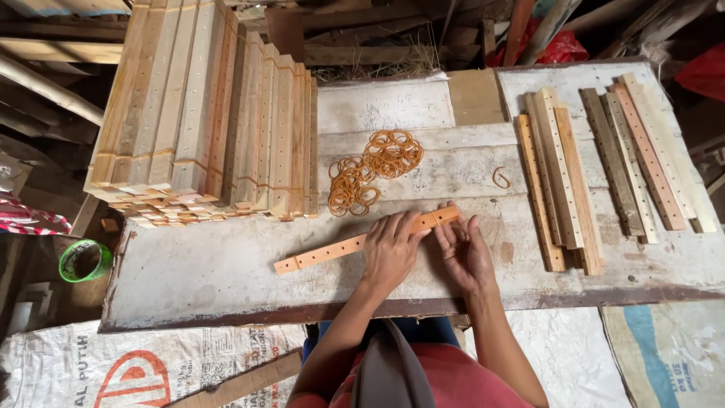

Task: Wrapping rubber bands around wooden slats to secure them or prepare them for further assembly.

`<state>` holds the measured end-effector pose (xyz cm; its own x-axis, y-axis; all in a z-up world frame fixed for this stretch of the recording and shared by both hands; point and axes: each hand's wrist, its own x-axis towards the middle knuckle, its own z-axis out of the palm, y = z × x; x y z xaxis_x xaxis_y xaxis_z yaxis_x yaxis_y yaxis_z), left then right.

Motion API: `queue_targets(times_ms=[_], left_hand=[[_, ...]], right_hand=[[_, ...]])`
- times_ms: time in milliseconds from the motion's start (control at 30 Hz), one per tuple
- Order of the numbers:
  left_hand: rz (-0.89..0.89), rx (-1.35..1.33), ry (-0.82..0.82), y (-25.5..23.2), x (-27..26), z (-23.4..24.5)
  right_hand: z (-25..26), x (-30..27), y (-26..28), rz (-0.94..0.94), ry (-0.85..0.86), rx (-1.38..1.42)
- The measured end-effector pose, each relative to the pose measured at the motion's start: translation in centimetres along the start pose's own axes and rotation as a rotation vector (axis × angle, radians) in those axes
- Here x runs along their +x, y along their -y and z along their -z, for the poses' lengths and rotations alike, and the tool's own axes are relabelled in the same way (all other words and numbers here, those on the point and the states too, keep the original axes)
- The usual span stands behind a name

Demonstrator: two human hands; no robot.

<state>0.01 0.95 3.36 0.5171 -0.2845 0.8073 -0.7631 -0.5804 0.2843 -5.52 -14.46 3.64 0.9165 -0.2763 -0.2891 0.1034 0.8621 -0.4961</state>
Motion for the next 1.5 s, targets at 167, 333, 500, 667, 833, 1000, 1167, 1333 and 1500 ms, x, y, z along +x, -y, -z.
queue_targets(times_ms=[167, 333, 500, 667, 833, 1000, 1167, 1333, 1500], left_hand=[[-0.031, 0.015, 0.056, 0.1, -1.3, -0.4], [-0.041, 0.008, 0.096, -0.2, -1.3, 0.4], [0.007, -0.035, 0.134, -0.8, -0.4, 1.4], [0.019, -0.053, 0.132, -0.4, -1.2, 0.4], [0.035, -0.054, 0.198, -0.1, -1.9, -0.1], [0.119, -0.091, 0.297, -0.9, -0.7, 1.5], [0.143, 0.075, 0.428, 0.3, -0.7, 3.8], [0.202, 0.059, 0.454, 1.3, -1.5, 3.2], [0.268, -0.061, 0.407, -0.2, -1.5, 2.6]], right_hand=[[0.5, 2.2, 3.0, 0.204, 0.189, -0.746], [-1.1, 2.8, 5.4, 0.185, 0.198, -1.064], [-5.6, -0.4, 7.4, 0.117, 0.491, -1.321], [-4.2, 1.0, 7.2, 0.042, 0.467, -1.372], [-5.3, 0.3, 6.7, -0.017, 0.403, -1.29], [-1.5, 1.3, 4.6, 0.031, 0.197, -0.951], [1.1, 3.7, 6.4, 0.198, -0.036, -0.714], [2.1, 4.3, 3.3, 0.319, -0.177, -0.399], [-7.4, -5.0, -3.9, 0.142, -0.148, -0.665]])
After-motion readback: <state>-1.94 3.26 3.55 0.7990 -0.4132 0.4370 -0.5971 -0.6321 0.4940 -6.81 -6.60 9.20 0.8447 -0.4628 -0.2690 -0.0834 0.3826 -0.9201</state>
